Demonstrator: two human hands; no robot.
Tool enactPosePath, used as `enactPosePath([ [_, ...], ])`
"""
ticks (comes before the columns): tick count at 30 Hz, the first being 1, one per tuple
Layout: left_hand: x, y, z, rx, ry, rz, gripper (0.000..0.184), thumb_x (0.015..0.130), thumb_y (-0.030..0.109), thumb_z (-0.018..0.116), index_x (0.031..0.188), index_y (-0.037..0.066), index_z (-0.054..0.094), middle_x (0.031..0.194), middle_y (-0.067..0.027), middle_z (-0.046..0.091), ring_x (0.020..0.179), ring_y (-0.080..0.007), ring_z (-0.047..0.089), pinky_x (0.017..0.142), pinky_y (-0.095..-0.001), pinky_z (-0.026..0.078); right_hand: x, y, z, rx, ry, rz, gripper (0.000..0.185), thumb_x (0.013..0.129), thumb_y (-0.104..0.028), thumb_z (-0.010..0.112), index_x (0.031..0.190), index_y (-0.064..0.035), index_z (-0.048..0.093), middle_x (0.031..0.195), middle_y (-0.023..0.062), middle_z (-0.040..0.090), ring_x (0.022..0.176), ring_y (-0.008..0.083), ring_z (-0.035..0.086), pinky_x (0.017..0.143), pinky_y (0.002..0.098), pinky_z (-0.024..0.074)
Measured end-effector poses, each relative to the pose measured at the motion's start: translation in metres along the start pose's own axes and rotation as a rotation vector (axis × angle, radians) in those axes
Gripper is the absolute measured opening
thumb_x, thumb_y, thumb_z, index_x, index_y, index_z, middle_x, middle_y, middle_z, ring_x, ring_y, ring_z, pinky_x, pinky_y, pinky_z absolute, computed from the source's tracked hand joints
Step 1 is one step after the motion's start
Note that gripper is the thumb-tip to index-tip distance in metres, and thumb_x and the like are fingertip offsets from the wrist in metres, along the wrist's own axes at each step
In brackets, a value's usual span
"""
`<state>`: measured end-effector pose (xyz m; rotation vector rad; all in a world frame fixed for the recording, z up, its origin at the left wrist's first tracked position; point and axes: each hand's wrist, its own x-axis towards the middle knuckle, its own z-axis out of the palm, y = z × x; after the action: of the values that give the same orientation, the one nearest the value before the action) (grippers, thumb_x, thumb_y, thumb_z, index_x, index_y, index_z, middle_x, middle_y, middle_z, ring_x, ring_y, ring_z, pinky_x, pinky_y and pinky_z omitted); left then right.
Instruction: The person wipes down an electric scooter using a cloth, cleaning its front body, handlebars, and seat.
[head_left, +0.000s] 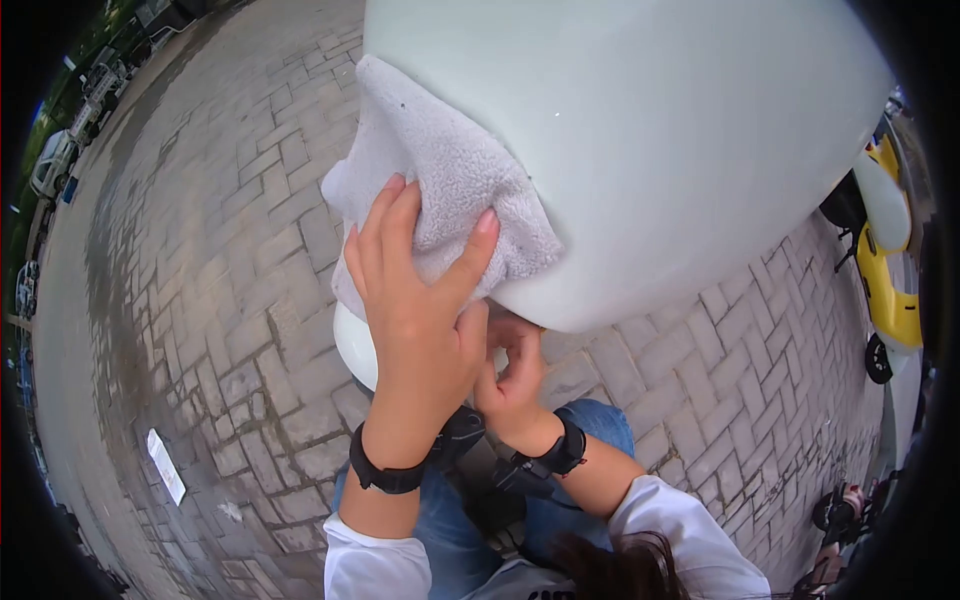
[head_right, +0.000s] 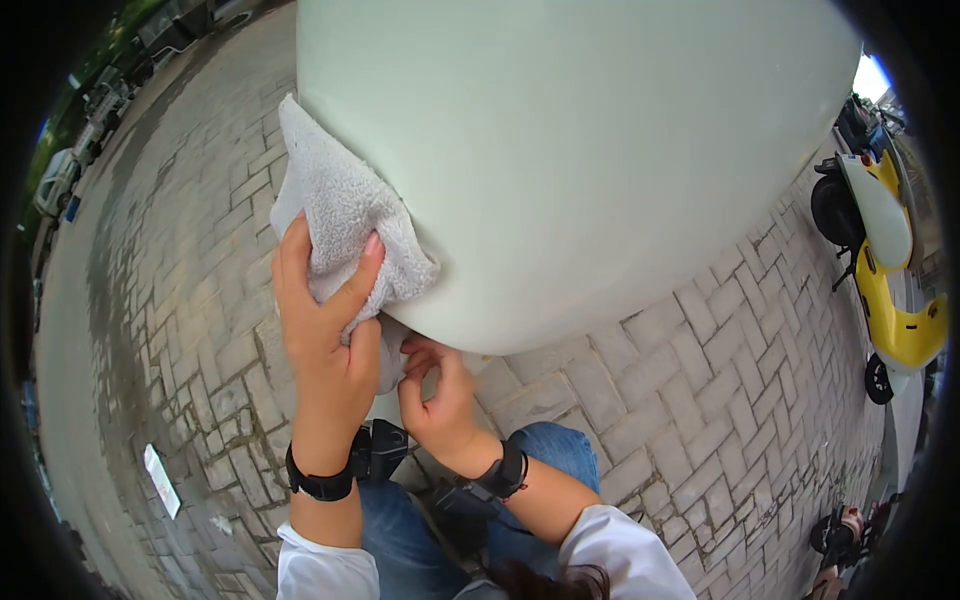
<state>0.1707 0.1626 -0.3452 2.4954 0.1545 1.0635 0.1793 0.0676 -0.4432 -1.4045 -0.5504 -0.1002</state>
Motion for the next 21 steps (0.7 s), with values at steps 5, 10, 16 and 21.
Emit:
enactPosePath([
  [5,-0.005,-0.009,0.002,0.177,0.059,0.010,0.054,0.059,-0.004,0.051,0.109,0.014,0.059,0.119,-0.0222,0.038,0.110,-0.0399,0.037,0.090,-0.0483,0.029,-0.002,0.002,0.006,-0.069,-0.009,-0.031,0.033,0.066,0.008,0.048,0.098,0.0020,0.047,0.080,0.0113,0.058,0.060,0.0170,0.053,0.057,0.0253,0.0431],
  [10,-0.002,-0.023,-0.004,0.120,0.066,-0.045,0.057,0.058,-0.008,0.051,0.111,0.013,0.058,0.117,-0.0217,0.039,0.105,-0.0379,0.040,0.088,-0.0428,0.033,-0.002,0.000,0.010,-0.044,-0.008,-0.028,0.034,0.063,0.009,0.047,0.097,0.0014,0.048,0.080,0.0117,0.058,0.059,0.0169,0.052,0.055,0.0255,0.0417],
  [16,-0.001,-0.029,-0.003,0.150,0.090,-0.066,0.056,0.057,-0.007,0.052,0.108,0.015,0.060,0.117,-0.0203,0.039,0.104,-0.0370,0.041,0.088,-0.0404,0.033,-0.003,0.003,0.009,-0.053,-0.020,-0.044,0.036,0.064,0.009,0.047,0.099,0.0016,0.047,0.080,0.0122,0.058,0.060,0.0175,0.053,0.055,0.0258,0.0416],
  [21,0.002,-0.005,0.001,0.048,0.038,0.010,0.054,0.058,-0.003,0.054,0.108,0.018,0.060,0.120,-0.0204,0.038,0.110,-0.0357,0.039,0.089,-0.0507,0.027,-0.004,0.000,0.004,-0.036,-0.048,0.001,0.033,0.067,0.008,0.048,0.099,0.0018,0.047,0.081,0.0132,0.057,0.061,0.0181,0.053,0.058,0.0266,0.0427],
])
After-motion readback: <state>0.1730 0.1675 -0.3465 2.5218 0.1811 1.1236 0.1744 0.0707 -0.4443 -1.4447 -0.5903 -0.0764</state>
